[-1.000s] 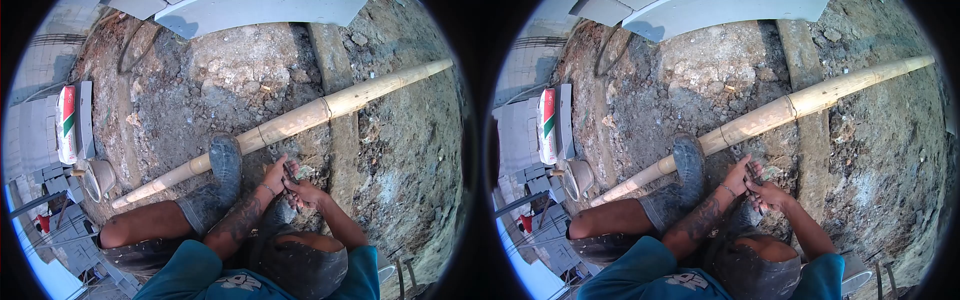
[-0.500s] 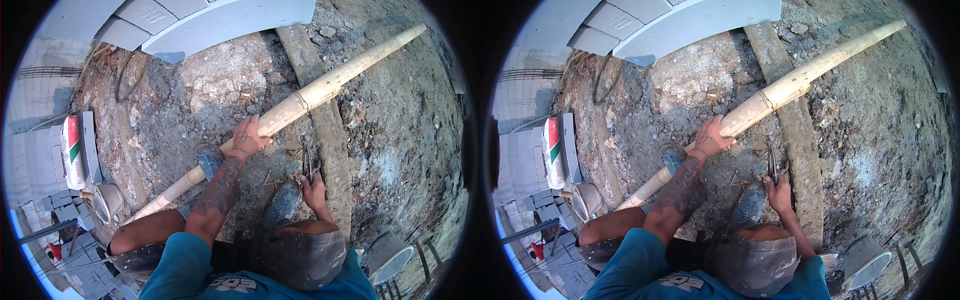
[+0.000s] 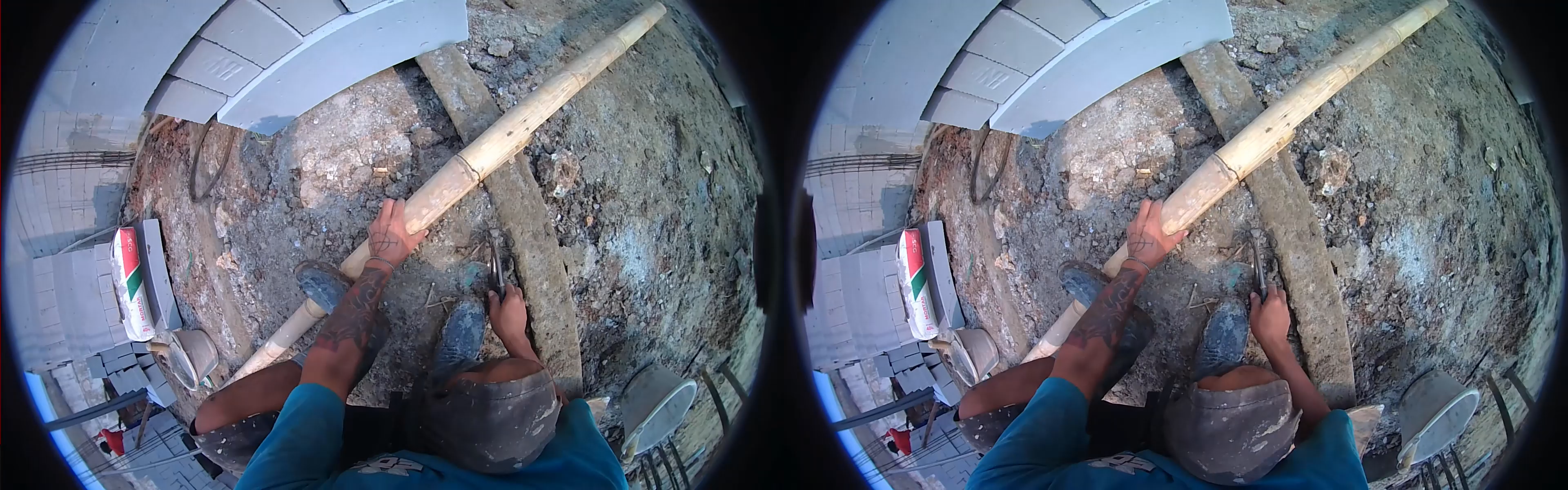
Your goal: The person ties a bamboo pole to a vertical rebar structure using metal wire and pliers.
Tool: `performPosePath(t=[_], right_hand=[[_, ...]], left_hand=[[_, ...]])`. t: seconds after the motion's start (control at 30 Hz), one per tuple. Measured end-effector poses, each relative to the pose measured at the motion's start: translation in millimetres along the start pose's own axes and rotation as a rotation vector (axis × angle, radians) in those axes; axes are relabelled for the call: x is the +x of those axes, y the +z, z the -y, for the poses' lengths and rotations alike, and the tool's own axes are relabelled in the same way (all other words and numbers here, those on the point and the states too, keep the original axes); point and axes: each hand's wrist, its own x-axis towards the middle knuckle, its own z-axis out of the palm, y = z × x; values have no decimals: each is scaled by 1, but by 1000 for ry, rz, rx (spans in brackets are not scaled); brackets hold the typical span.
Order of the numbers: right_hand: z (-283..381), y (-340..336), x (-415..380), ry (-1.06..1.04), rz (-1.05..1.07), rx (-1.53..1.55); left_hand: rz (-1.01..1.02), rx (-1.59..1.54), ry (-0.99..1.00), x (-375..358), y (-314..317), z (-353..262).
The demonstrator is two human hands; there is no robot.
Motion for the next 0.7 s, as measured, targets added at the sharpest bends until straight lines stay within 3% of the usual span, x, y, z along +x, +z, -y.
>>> performPosePath(t=[0.07, 0.13, 0.2, 0.27, 0.3, 0.37, 0.43, 0.47, 0.53, 0.57, 0.63, 0.67, 0.7], right_hand=[[12, -2, 5, 42, -28, -64], [27, -4, 24, -280, -343, 85], [69, -23, 66, -304, -503, 238], [98, -45, 124, -133, -343, 397], [103, -41, 162, -170, -383, 615], [126, -42, 193, -14, -308, 775], [115, -16, 225, 143, -549, 709], [140, -36, 197, 275, -596, 612], [107, -11, 235, 137, -414, 944], [109, -14, 222, 135, -425, 945], [117, -36, 196, 49, -224, 1312], [119, -41, 190, 36, -253, 1311], [123, -44, 185, -50, -216, 1431]], left_hand=[[-46, 2, 34, -1, 0, -2], [-85, 3, 76, -5, 2, -6], [-55, 60, -10, -9, 3, -13], [-93, 89, 0, -20, 4, -23], [-137, 126, 2, -22, 4, -27], [-195, 148, -6, -29, 8, -36], [-231, 148, -57, -27, 6, -47], [-249, 109, -30, -24, 1, -50], [52, -53, -123, -18, -23, -40], [50, -59, -114, -15, -34, -32], [325, -217, -113, 7, -51, -20], [577, -374, -127, 14, -18, 11], [581, -377, -98, 24, -28, 2]])
